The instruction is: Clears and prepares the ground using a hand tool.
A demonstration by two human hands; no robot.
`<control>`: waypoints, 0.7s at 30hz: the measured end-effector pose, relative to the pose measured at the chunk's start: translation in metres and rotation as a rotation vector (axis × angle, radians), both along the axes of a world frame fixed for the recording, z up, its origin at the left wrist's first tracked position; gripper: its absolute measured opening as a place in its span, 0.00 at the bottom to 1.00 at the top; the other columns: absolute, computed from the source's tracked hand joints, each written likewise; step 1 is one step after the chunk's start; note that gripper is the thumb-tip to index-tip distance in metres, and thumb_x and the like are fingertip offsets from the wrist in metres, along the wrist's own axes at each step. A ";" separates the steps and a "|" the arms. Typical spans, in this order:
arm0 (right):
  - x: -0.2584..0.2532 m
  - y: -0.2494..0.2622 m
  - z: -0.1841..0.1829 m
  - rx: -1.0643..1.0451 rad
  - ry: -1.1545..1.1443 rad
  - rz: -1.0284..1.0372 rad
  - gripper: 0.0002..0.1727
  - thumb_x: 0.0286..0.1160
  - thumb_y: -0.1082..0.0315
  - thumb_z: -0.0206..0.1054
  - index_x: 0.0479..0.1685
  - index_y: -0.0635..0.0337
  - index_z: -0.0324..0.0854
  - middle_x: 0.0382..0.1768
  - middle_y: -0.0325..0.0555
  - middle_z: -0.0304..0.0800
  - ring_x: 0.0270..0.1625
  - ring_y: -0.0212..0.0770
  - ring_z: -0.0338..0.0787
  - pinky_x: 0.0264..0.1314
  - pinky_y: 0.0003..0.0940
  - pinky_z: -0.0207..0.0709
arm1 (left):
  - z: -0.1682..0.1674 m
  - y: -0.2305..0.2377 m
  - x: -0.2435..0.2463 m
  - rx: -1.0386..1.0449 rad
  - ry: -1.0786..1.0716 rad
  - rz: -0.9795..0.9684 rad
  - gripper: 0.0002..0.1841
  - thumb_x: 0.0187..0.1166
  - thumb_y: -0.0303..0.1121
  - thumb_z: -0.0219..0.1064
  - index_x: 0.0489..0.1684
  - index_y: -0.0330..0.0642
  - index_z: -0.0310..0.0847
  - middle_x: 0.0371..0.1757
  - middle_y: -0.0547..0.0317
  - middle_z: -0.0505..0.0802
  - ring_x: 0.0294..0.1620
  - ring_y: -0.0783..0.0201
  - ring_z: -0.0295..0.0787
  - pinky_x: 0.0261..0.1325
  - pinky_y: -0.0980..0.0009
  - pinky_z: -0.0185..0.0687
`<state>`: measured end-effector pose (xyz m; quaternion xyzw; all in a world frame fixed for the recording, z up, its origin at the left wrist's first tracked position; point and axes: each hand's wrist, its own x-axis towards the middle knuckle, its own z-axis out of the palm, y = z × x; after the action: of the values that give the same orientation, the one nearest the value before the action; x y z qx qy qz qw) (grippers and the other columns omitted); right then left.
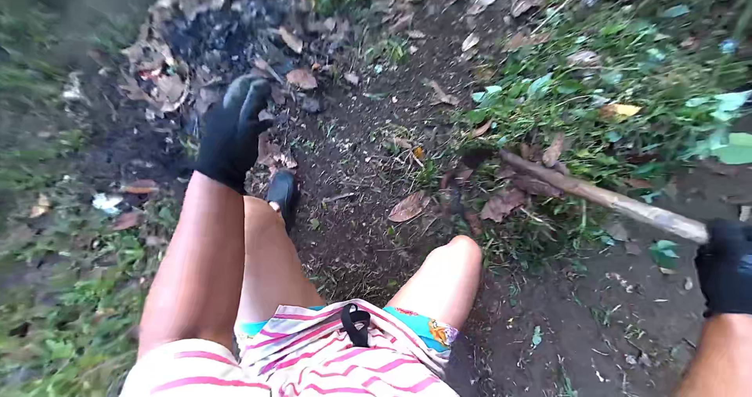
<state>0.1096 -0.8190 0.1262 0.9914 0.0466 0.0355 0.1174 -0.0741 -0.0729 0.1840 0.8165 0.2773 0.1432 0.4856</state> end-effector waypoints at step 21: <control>-0.046 0.515 -0.085 1.385 0.242 -0.094 0.39 0.72 0.67 0.74 0.84 0.68 0.64 0.73 0.67 0.79 0.73 0.57 0.82 0.77 0.54 0.75 | -0.128 -0.131 0.181 -0.714 0.308 -0.416 0.20 0.86 0.37 0.64 0.69 0.35 0.73 0.43 0.50 0.90 0.39 0.61 0.88 0.47 0.61 0.88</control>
<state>0.0638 -0.3037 0.0415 0.8361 -0.0170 -0.0588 -0.5451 0.1064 -0.2037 0.0559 0.6478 0.2083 -0.1861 0.7088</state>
